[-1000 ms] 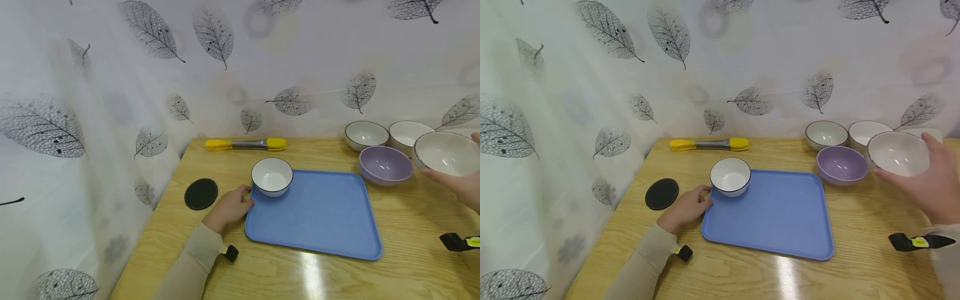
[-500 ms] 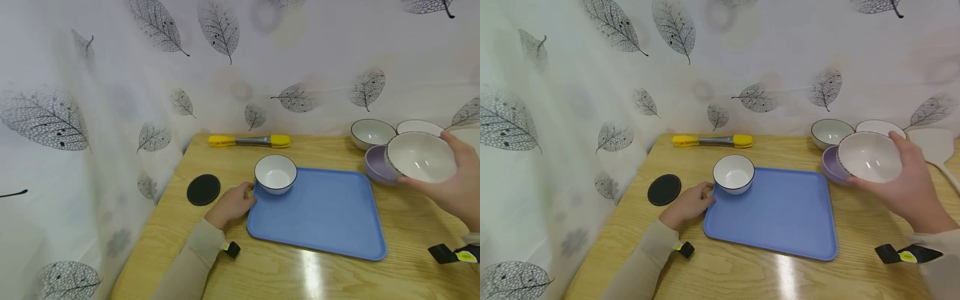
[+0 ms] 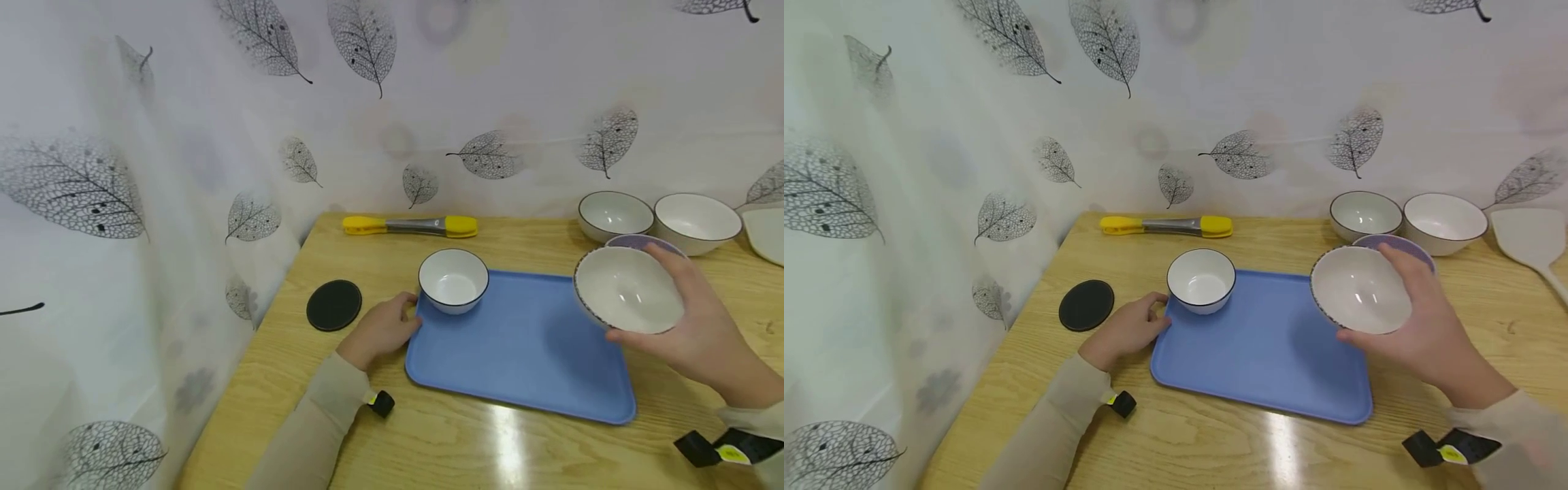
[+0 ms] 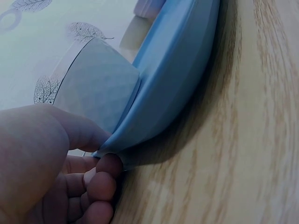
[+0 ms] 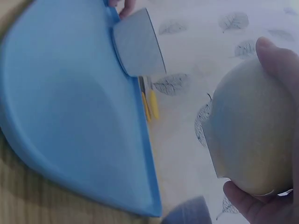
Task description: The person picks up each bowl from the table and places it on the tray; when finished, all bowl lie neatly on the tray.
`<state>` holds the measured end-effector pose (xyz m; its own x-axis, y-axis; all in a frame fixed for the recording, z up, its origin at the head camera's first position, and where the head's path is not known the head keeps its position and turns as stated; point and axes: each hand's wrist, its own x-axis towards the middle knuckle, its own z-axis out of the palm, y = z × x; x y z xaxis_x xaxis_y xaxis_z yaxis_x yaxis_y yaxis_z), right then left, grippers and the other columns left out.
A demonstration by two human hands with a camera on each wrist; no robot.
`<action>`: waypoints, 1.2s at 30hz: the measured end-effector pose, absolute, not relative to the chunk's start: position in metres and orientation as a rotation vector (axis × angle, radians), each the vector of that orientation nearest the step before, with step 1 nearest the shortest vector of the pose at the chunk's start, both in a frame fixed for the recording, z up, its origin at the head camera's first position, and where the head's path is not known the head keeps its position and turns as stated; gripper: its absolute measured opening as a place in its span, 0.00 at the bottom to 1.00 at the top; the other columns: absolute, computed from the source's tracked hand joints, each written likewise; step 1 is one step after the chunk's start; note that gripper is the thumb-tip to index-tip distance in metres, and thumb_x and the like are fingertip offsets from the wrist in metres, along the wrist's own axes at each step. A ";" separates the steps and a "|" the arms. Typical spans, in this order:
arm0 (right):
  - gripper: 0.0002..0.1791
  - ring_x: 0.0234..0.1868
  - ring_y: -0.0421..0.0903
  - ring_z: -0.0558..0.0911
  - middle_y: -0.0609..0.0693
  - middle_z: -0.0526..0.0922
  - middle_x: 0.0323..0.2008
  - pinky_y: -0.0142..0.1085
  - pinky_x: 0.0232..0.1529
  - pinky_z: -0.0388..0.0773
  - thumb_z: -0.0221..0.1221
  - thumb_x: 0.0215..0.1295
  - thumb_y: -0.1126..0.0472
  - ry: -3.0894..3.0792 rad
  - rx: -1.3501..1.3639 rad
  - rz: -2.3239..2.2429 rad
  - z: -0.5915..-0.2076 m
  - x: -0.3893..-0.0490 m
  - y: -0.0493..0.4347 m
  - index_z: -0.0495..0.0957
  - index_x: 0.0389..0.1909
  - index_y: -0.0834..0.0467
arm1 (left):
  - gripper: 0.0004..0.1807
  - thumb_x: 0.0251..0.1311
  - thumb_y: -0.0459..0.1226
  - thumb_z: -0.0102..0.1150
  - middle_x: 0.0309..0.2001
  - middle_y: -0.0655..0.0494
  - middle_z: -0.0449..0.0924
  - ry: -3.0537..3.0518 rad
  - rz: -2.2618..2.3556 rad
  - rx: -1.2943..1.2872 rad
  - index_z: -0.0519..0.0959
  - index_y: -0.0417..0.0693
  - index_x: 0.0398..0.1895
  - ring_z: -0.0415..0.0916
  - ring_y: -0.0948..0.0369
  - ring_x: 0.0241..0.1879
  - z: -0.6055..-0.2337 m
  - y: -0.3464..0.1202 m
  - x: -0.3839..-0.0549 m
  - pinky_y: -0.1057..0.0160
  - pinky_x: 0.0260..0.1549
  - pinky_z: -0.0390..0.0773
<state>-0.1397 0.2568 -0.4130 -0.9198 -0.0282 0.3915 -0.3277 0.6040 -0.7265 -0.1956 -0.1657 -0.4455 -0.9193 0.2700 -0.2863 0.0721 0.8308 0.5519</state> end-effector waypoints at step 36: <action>0.67 0.67 0.55 0.65 0.53 0.61 0.71 0.56 0.55 0.72 0.84 0.32 0.45 -2.623 0.842 1.297 -0.442 -0.121 0.134 0.59 0.76 0.54 | 0.27 0.72 0.47 0.54 0.31 0.58 0.79 2.630 0.808 0.254 0.68 0.51 0.70 0.75 0.60 0.26 -0.443 -0.169 -0.198 0.60 0.28 0.74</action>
